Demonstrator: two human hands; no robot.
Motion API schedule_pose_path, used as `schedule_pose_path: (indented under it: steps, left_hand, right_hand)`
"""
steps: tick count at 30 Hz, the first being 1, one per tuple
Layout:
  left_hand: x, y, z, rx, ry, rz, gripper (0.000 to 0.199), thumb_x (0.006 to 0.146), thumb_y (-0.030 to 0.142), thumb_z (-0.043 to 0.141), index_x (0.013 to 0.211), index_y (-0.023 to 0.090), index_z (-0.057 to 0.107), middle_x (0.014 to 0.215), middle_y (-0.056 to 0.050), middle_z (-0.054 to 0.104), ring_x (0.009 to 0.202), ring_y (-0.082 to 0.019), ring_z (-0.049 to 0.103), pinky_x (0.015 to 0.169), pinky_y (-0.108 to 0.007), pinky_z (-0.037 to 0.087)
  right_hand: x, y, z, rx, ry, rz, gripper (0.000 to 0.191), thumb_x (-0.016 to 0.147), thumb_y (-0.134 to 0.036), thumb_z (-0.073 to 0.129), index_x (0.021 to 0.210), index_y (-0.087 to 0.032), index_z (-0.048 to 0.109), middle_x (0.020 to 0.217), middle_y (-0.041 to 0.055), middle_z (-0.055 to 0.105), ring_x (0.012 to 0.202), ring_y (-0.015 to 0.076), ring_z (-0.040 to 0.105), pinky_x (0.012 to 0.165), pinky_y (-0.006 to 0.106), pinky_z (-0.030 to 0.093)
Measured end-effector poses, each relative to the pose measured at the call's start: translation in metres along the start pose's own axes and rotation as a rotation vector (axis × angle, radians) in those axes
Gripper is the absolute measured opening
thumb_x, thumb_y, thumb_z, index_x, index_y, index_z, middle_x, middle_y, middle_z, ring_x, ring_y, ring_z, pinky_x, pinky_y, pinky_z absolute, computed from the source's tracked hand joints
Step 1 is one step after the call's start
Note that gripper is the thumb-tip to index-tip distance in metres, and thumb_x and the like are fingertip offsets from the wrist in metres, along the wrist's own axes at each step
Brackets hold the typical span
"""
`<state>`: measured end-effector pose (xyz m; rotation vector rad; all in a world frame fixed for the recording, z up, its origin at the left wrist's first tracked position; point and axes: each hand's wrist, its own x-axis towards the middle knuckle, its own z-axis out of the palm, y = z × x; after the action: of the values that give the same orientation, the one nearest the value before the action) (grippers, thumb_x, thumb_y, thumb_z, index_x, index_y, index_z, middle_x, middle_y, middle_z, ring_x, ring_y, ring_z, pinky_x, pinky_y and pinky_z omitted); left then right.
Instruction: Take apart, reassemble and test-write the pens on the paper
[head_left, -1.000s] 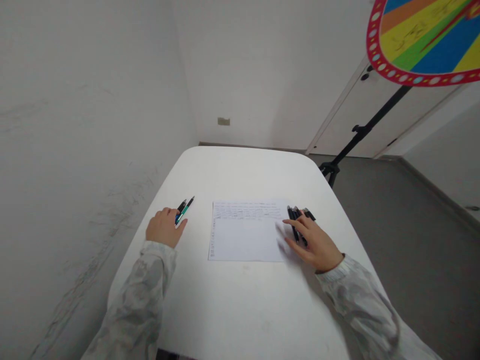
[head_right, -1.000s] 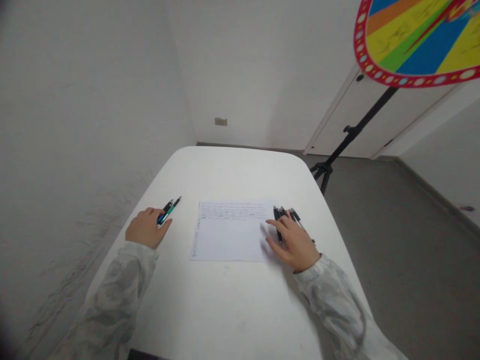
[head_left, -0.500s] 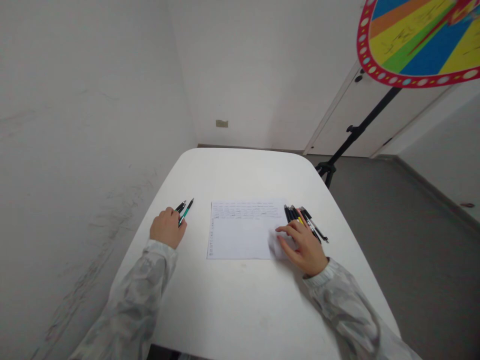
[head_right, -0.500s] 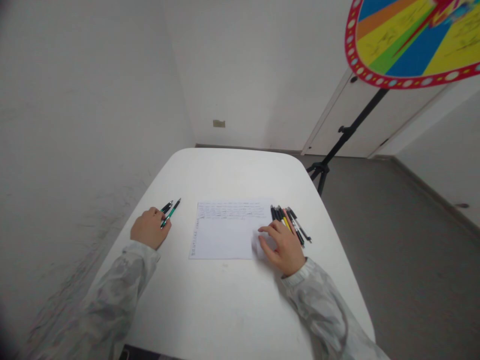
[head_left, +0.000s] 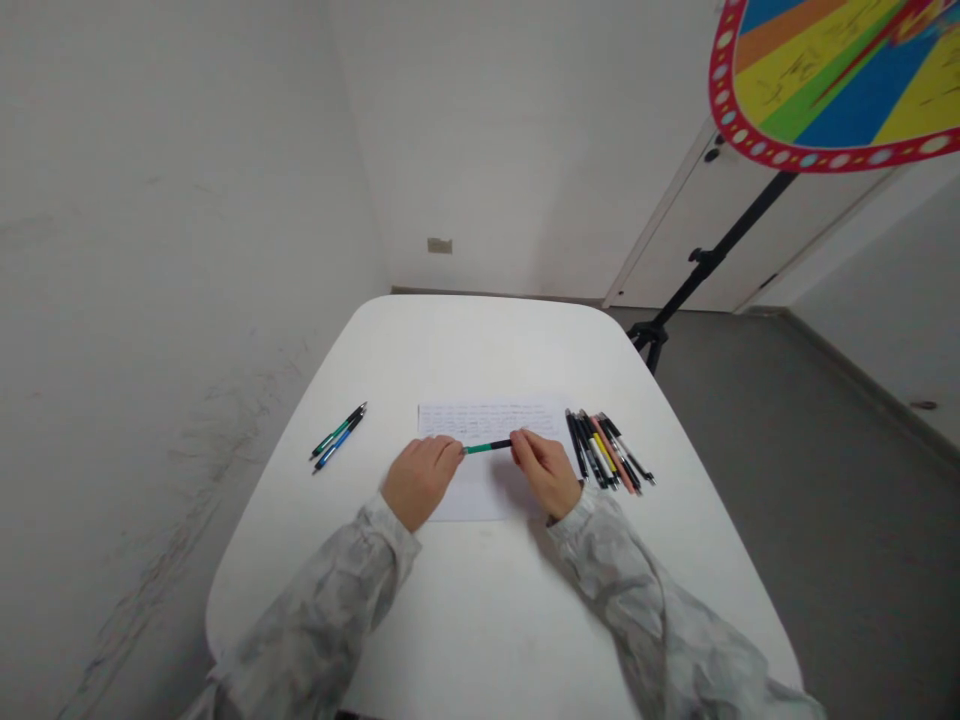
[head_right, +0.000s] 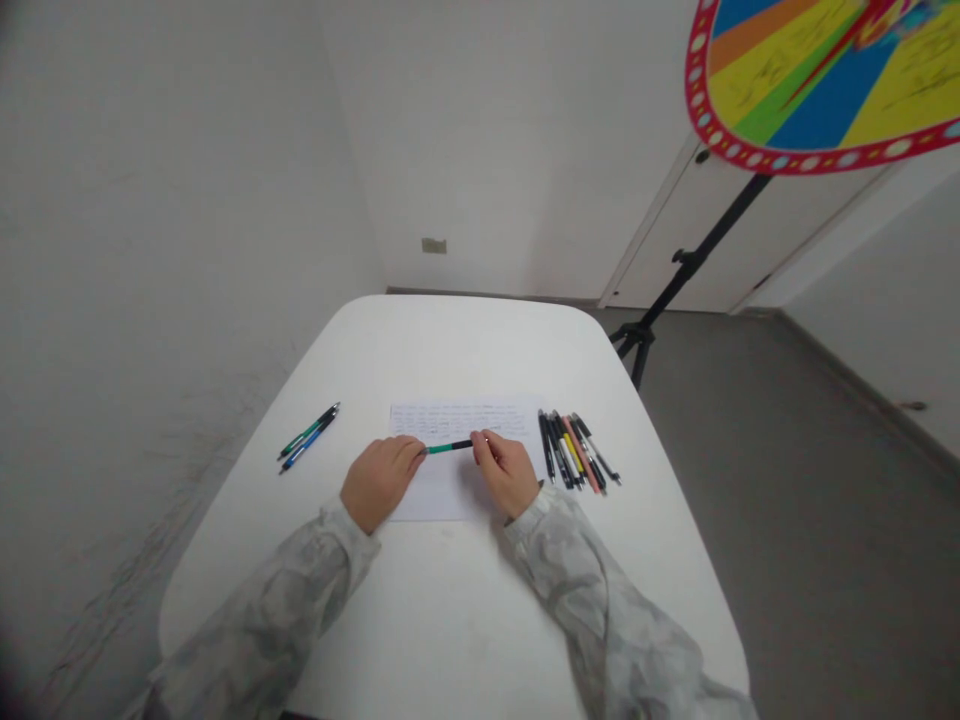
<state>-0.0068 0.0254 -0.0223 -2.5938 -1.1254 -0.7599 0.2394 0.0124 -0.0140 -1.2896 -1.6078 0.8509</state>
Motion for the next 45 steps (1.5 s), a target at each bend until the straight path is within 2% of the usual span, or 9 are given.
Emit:
schedule_pose_path:
  steps: [5, 11, 15, 24, 27, 32, 36, 40, 45]
  left_hand:
    - [0.006, -0.001, 0.019, -0.262, 0.036, -0.038, 0.021, 0.114, 0.031, 0.047, 0.110, 0.019, 0.064, 0.098, -0.007, 0.071, 0.089, -0.021, 0.067, 0.082, -0.035, 0.053]
    - [0.000, -0.005, 0.012, -0.613, -0.003, -0.230, 0.033, 0.115, 0.031, 0.039, 0.096, 0.020, 0.064, 0.086, -0.003, 0.066, 0.081, -0.016, 0.066, 0.077, -0.028, 0.053]
    - [-0.005, -0.007, 0.013, -0.696, -0.044, -0.330, 0.020, 0.107, 0.040, 0.060, 0.103, 0.021, 0.065, 0.086, 0.000, 0.067, 0.069, -0.013, 0.061, 0.066, -0.025, 0.050]
    - [-0.006, -0.005, 0.014, -0.709, -0.003, -0.391, 0.028, 0.100, 0.049, 0.069, 0.106, 0.022, 0.067, 0.089, -0.001, 0.071, 0.071, -0.013, 0.066, 0.065, -0.023, 0.053]
    - [-0.005, -0.004, 0.011, -0.689, -0.005, -0.334, 0.027, 0.107, 0.045, 0.058, 0.096, 0.022, 0.067, 0.084, -0.001, 0.069, 0.071, -0.013, 0.066, 0.068, -0.024, 0.053]
    - [-0.005, -0.004, 0.011, -0.685, -0.009, -0.376, 0.031, 0.101, 0.051, 0.067, 0.112, 0.022, 0.067, 0.085, 0.001, 0.069, 0.063, -0.011, 0.062, 0.061, -0.022, 0.052]
    - [-0.005, -0.005, 0.013, -0.639, -0.052, -0.285, 0.032, 0.111, 0.042, 0.049, 0.099, 0.022, 0.070, 0.085, -0.001, 0.070, 0.076, -0.013, 0.067, 0.072, -0.024, 0.054]
    - [-0.005, -0.005, 0.013, -0.621, -0.052, -0.322, 0.032, 0.103, 0.053, 0.063, 0.115, 0.023, 0.070, 0.086, 0.001, 0.070, 0.066, -0.011, 0.063, 0.064, -0.022, 0.052]
    - [-0.004, -0.005, 0.013, -0.623, -0.024, -0.236, 0.032, 0.111, 0.044, 0.050, 0.106, 0.022, 0.072, 0.086, -0.002, 0.069, 0.076, -0.014, 0.067, 0.071, -0.024, 0.053]
  right_hand:
    - [0.001, 0.028, 0.008, 0.118, 0.039, 0.064, 0.055, 0.107, -0.067, 0.041, 0.072, -0.025, 0.042, 0.061, -0.0041, 0.039, 0.058, 0.0152, 0.036, 0.054, 0.031, 0.029]
    - [-0.005, 0.030, 0.009, 0.083, -0.054, -0.014, 0.052, 0.110, -0.061, 0.040, 0.072, -0.025, 0.040, 0.064, -0.0036, 0.040, 0.062, 0.0158, 0.038, 0.060, 0.032, 0.031]
    - [-0.006, 0.024, 0.009, 0.067, -0.055, -0.032, 0.051, 0.110, -0.060, 0.039, 0.074, -0.025, 0.039, 0.066, -0.0035, 0.039, 0.063, 0.0163, 0.039, 0.062, 0.033, 0.032]
    - [-0.007, 0.021, 0.008, 0.052, -0.078, -0.049, 0.049, 0.111, -0.059, 0.038, 0.075, -0.025, 0.040, 0.068, -0.0030, 0.041, 0.065, 0.0175, 0.041, 0.064, 0.034, 0.032]
    - [-0.006, 0.021, 0.008, 0.056, -0.086, -0.047, 0.049, 0.111, -0.058, 0.037, 0.075, -0.025, 0.040, 0.068, -0.0034, 0.040, 0.065, 0.0172, 0.040, 0.064, 0.034, 0.032]
    - [-0.007, 0.019, 0.008, 0.052, -0.099, -0.034, 0.049, 0.111, -0.058, 0.037, 0.075, -0.025, 0.040, 0.067, -0.0035, 0.040, 0.065, 0.0173, 0.040, 0.065, 0.034, 0.032]
    - [-0.007, 0.018, 0.009, 0.052, -0.107, -0.034, 0.049, 0.111, -0.058, 0.037, 0.075, -0.025, 0.041, 0.068, -0.0031, 0.042, 0.065, 0.0174, 0.041, 0.065, 0.034, 0.033]
    - [-0.006, 0.017, 0.008, 0.060, -0.106, -0.035, 0.049, 0.111, -0.059, 0.037, 0.076, -0.025, 0.042, 0.068, -0.0026, 0.043, 0.065, 0.0182, 0.042, 0.065, 0.035, 0.033]
    - [-0.006, 0.016, 0.008, 0.054, -0.134, -0.037, 0.050, 0.110, -0.062, 0.036, 0.077, -0.026, 0.045, 0.070, -0.0009, 0.047, 0.068, 0.0201, 0.045, 0.067, 0.035, 0.036]
